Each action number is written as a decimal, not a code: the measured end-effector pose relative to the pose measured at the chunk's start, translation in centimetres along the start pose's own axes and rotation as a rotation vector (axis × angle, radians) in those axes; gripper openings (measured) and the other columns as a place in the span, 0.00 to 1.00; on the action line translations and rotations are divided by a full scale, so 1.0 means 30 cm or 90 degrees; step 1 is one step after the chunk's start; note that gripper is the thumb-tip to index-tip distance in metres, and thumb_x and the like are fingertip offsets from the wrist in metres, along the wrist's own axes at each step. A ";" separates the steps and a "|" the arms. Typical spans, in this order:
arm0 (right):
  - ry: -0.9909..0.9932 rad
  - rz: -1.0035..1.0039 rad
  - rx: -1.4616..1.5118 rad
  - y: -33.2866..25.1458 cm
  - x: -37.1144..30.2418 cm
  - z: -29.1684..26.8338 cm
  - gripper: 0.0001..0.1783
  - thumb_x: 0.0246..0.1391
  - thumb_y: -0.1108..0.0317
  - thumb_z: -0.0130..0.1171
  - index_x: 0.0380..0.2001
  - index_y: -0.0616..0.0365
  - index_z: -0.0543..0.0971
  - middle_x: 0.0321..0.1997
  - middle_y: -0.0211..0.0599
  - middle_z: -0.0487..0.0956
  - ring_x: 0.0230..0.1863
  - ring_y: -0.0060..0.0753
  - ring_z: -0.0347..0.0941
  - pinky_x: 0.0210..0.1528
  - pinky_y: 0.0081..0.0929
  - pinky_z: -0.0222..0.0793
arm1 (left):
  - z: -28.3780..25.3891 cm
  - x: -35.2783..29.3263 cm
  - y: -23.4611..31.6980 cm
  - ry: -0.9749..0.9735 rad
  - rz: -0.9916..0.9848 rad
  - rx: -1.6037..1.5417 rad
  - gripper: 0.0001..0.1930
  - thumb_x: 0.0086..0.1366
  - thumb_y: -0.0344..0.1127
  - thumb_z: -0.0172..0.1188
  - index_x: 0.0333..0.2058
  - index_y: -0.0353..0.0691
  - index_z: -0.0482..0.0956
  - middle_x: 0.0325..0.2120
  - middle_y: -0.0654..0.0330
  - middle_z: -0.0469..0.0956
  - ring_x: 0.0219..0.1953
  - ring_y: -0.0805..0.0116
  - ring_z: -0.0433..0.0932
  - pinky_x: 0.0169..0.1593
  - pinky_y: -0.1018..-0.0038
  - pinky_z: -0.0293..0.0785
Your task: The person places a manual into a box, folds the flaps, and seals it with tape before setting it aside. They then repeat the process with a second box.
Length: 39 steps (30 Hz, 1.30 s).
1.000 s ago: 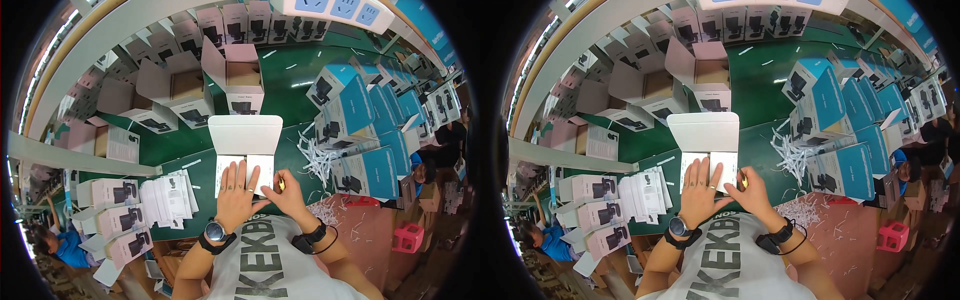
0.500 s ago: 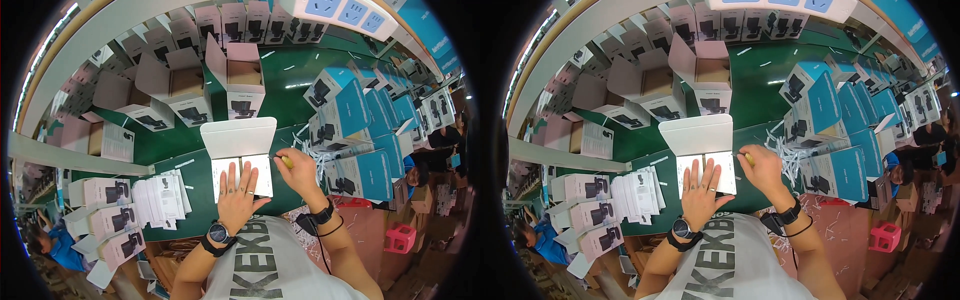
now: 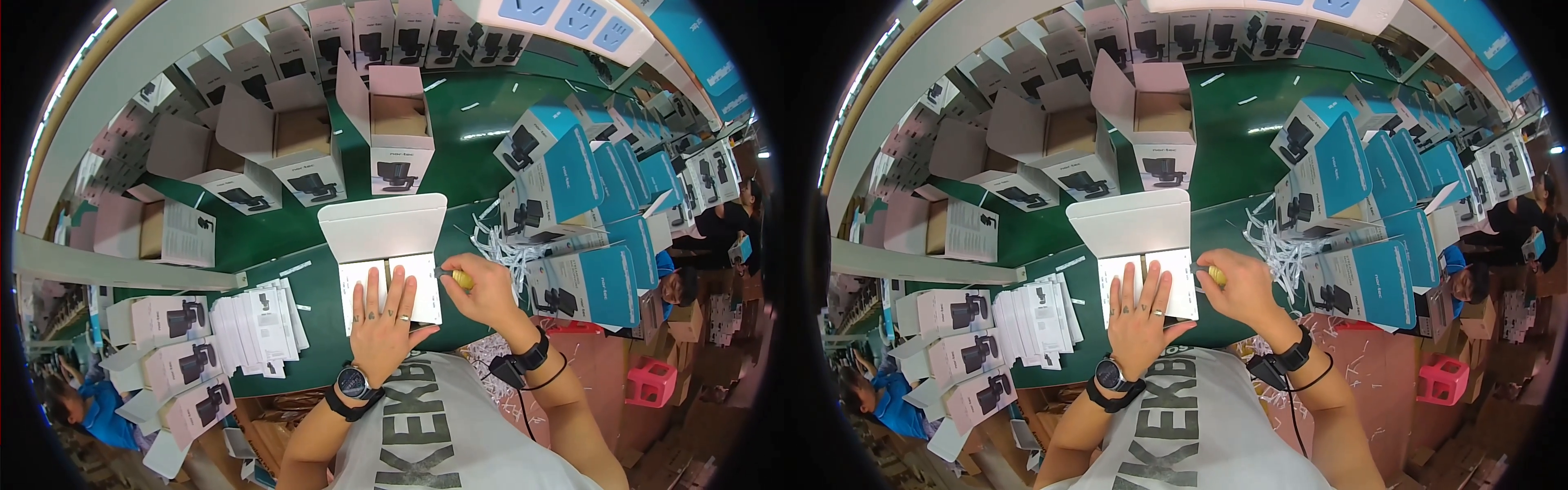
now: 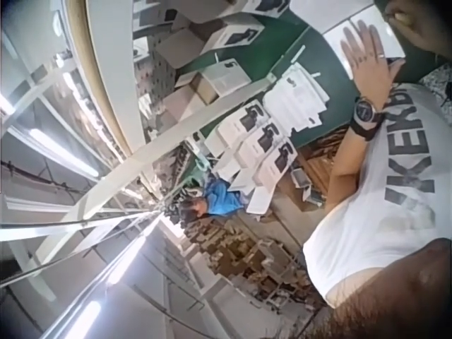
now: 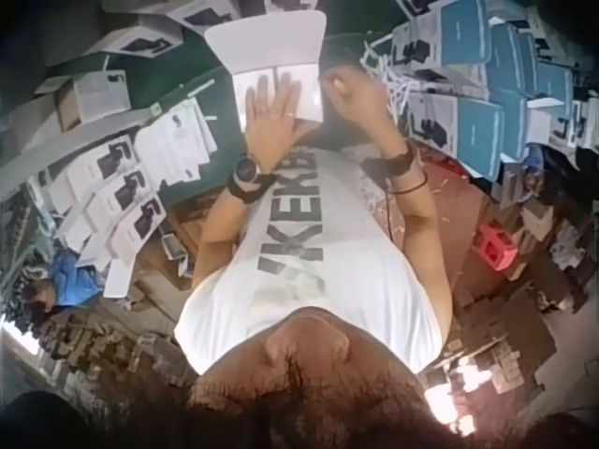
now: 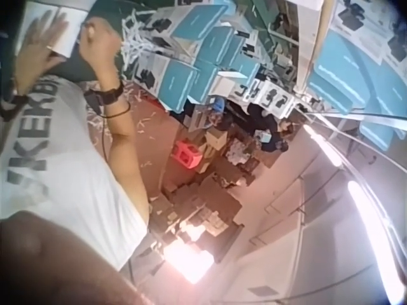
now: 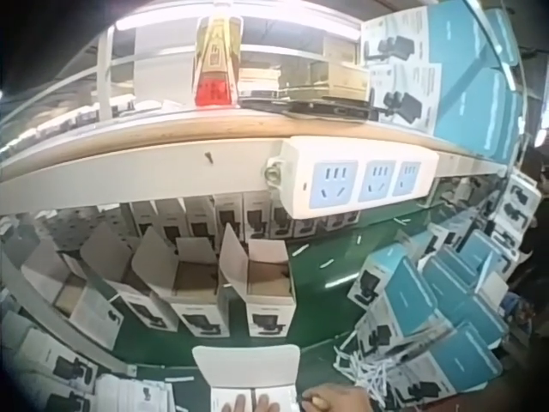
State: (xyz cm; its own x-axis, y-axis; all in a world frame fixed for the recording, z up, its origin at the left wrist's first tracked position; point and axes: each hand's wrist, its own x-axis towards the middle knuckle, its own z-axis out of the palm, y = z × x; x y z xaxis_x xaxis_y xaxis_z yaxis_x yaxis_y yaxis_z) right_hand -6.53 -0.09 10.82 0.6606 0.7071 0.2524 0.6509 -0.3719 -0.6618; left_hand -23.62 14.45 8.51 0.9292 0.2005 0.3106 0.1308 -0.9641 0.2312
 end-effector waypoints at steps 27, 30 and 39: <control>0.004 -0.048 0.005 -0.151 0.047 0.009 0.09 0.55 0.69 0.71 0.40 0.55 0.85 0.33 0.40 0.83 0.33 0.45 0.82 0.35 0.36 0.76 | -0.004 -0.055 -0.029 -0.011 0.049 -0.069 0.37 0.64 0.49 0.69 0.67 0.38 0.71 0.68 0.40 0.68 0.72 0.43 0.65 0.73 0.52 0.62; 0.021 -0.140 -0.002 -0.231 0.145 0.157 0.07 0.51 0.69 0.72 0.34 0.54 0.85 0.32 0.36 0.83 0.33 0.44 0.81 0.34 0.36 0.76 | 0.039 -0.086 -0.057 0.079 0.081 -0.088 0.32 0.65 0.50 0.69 0.62 0.36 0.77 0.64 0.45 0.73 0.70 0.47 0.69 0.73 0.55 0.63; 0.064 -0.198 -0.092 -0.317 0.164 0.386 0.06 0.47 0.70 0.71 0.30 0.53 0.84 0.30 0.31 0.82 0.31 0.41 0.80 0.32 0.36 0.75 | 0.053 -0.172 -0.185 0.165 0.111 -0.128 0.26 0.64 0.51 0.70 0.52 0.36 0.83 0.53 0.50 0.82 0.59 0.50 0.80 0.69 0.56 0.70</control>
State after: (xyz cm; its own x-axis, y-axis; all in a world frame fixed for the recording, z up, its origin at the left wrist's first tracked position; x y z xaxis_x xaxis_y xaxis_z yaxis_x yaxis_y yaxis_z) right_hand -13.81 13.90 10.19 0.4508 0.7397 0.4996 0.8685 -0.2342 -0.4369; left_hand -28.58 18.48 4.16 0.8097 0.0988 0.5785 -0.1160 -0.9394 0.3227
